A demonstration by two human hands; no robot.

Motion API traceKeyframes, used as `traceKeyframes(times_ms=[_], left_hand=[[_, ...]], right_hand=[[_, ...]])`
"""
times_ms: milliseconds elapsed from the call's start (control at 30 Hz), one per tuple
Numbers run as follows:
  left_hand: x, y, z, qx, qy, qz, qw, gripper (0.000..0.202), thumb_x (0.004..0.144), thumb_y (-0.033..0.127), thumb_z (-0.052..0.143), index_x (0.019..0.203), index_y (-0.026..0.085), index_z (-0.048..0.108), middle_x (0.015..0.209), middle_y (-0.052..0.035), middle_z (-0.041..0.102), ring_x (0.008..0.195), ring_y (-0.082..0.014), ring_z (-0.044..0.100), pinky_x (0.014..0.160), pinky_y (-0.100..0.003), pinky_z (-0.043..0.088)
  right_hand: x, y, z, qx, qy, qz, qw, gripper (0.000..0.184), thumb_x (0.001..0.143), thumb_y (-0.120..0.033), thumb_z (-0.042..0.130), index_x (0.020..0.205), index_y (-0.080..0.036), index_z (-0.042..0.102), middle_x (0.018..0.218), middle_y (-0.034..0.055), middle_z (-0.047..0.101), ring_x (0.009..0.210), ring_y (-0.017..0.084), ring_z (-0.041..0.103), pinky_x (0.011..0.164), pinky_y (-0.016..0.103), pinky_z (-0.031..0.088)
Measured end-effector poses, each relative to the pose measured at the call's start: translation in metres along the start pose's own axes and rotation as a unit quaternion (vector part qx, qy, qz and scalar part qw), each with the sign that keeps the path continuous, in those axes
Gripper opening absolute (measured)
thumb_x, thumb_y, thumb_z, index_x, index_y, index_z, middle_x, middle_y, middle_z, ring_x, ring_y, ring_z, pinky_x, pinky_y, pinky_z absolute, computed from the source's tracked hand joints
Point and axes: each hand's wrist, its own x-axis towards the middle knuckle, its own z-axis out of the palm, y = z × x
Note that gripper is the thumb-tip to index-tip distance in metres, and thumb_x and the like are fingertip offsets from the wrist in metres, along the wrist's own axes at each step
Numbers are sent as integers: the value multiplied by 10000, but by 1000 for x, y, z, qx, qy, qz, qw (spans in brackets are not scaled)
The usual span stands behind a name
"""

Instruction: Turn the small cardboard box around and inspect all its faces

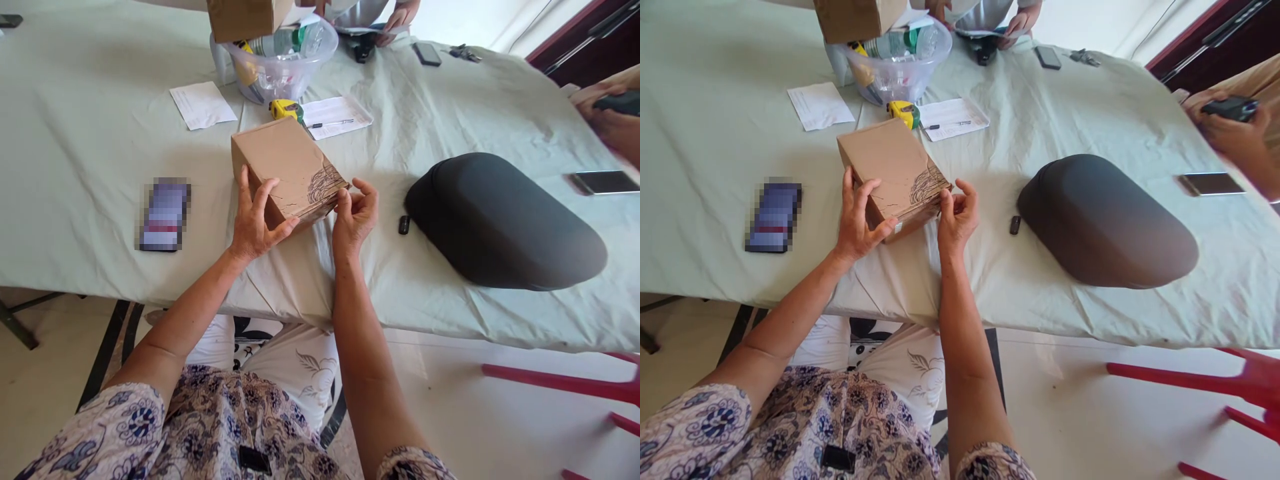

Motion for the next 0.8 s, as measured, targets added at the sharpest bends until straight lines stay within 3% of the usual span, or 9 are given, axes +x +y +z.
traceKeyframes(times_ms=[233,400,500,633,800], left_hand=[[0,-8,-2,-12,-13,20,1000,956,761,896,633,1464,255,534,1773,-178,199,1658,-416,231,1321,-594,316],[1,-12,-3,-24,-16,17,999,866,885,857,496,1498,247,530,1778,-168,229,1670,-375,236,1346,-553,288],[4,-14,-7,-43,-11,3,999,752,978,792,367,1487,267,541,1734,-145,364,1652,-306,312,1353,-495,295],[11,-14,-15,-66,10,-27,997,708,1003,777,306,1441,277,550,1599,-121,558,1587,-261,435,1337,-443,332],[14,-12,-19,-68,23,-33,997,722,945,802,478,1418,258,519,1529,-139,598,1459,-270,563,1269,-430,415]], right_hand=[[4,3,-2,13,-16,50,999,561,870,-769,625,810,-212,650,748,-29,548,712,119,511,687,271,446],[0,0,-1,40,-45,51,997,571,863,-777,635,789,-212,597,712,-43,508,693,111,499,674,263,446],[-5,-2,1,37,-82,40,995,554,887,-762,622,788,-221,560,703,-56,483,670,100,463,664,260,425],[-10,-1,8,58,-128,42,989,562,829,-780,680,813,-232,556,688,-72,462,629,92,438,628,256,394],[-12,3,12,89,-165,55,981,507,784,-693,770,843,-239,554,688,-78,459,606,91,445,601,257,379]])
